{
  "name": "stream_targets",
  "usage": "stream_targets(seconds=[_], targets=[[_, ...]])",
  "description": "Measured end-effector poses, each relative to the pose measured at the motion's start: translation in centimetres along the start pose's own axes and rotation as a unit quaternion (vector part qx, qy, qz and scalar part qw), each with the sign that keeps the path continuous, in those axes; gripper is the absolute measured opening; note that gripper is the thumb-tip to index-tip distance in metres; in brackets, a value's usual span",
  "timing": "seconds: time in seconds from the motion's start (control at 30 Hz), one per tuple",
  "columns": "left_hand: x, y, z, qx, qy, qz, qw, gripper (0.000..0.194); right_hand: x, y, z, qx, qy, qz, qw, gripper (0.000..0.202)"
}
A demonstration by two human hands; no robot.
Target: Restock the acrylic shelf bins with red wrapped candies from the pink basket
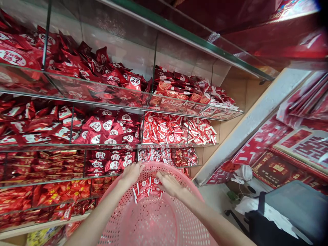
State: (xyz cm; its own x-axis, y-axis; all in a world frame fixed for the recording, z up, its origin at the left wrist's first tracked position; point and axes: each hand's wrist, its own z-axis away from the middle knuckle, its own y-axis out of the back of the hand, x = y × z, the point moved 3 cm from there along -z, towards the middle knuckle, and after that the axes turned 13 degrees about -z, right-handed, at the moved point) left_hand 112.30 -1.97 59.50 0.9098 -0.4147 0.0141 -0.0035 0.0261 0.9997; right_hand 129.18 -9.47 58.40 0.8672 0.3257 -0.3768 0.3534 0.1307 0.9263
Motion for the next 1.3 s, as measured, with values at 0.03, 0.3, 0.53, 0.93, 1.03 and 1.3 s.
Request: stream_targets(seconds=[0.03, 0.3, 0.53, 0.93, 1.03, 1.3], targets=[[0.0, 0.0, 0.0, -0.001, -0.001, 0.003, 1.0, 0.042, 0.0, -0.2, 0.0, 0.002, -0.003, 0.014, 1.0, 0.019], [-0.3, -0.8, -0.4, 0.003, 0.004, 0.01, 1.0, 0.045, -1.5, 2.2, 0.1, 0.078, 0.012, 0.037, 0.996, 0.02], [-0.3, -0.7, -0.5, -0.008, 0.006, 0.014, 1.0, 0.046, -5.1, 12.2, -0.9, 0.341, 0.092, -0.031, 0.935, 0.013], [-0.3, -0.3, -0.1, 0.003, 0.0, 0.01, 1.0, 0.042, -2.9, 15.6, -4.9, 0.365, 0.06, 0.003, 0.929, 0.013], [-0.3, -0.1, 0.0, 0.003, -0.005, 0.009, 1.0, 0.043, -3.0, 15.9, -5.1, 0.396, 0.075, -0.026, 0.915, 0.016], [-0.4, -0.4, -0.3, 0.007, -0.006, 0.019, 1.0, 0.043, -3.1, 16.8, -4.6, 0.463, 0.095, -0.213, 0.855, 0.015]])
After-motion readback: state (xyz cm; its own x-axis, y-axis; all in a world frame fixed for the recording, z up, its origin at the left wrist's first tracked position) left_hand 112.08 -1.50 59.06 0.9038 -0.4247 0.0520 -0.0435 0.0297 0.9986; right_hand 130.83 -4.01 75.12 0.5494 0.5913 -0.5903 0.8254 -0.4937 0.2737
